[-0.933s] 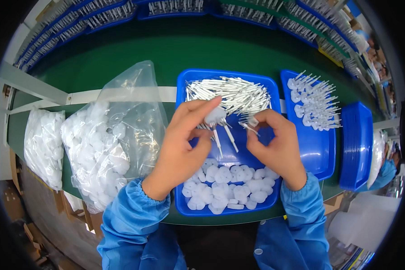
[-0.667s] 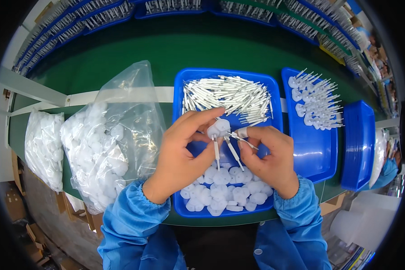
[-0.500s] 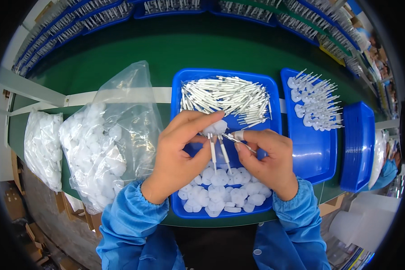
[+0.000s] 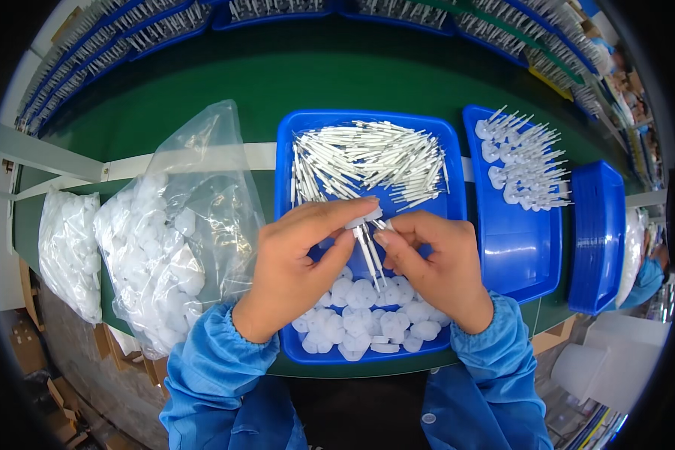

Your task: The person assembles cotton swabs by hand in a factory setting. They pick up a white plastic stick and a white cotton tip, insert the stick into the tip, and place the finished swab into a blue tray. The process is repeated continuously throughout the video.

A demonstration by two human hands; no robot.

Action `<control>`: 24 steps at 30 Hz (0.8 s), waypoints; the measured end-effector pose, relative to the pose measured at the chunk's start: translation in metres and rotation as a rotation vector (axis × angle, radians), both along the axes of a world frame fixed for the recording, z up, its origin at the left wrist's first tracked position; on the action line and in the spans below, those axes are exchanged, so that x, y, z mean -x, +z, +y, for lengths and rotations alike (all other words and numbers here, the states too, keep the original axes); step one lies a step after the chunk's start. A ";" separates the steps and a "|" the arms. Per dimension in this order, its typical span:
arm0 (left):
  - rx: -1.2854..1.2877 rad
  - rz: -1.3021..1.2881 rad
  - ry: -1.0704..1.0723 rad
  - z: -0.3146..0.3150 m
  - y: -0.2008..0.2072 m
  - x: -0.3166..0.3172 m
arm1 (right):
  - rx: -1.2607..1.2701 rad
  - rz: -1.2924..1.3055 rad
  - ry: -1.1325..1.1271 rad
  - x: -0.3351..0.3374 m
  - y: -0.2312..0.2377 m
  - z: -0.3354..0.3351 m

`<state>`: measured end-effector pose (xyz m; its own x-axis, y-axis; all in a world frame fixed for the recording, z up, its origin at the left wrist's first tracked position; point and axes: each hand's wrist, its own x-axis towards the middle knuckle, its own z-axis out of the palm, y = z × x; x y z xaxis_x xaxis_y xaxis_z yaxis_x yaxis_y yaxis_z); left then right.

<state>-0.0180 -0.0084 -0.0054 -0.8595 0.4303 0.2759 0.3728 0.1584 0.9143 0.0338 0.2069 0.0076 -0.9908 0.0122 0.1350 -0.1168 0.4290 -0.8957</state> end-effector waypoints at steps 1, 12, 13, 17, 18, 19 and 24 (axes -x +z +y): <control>-0.018 -0.054 0.004 0.000 0.000 -0.002 | 0.083 -0.096 -0.012 0.000 0.003 -0.001; 0.060 0.024 0.125 0.005 0.001 -0.012 | -0.503 0.413 -0.034 0.005 0.000 -0.006; 0.061 0.050 0.136 0.006 0.000 -0.012 | -0.551 0.440 -0.055 0.004 0.002 -0.009; 0.075 0.087 0.151 0.006 0.000 -0.013 | -0.493 0.381 -0.041 0.005 0.002 -0.008; 0.083 0.080 0.149 0.006 0.000 -0.013 | -0.425 0.339 -0.031 0.006 0.001 -0.006; 0.080 0.073 0.139 0.006 0.000 -0.013 | -0.357 0.297 -0.021 0.007 0.000 -0.004; 0.094 0.039 0.083 0.003 0.001 -0.015 | -0.203 0.156 -0.009 0.007 0.005 -0.001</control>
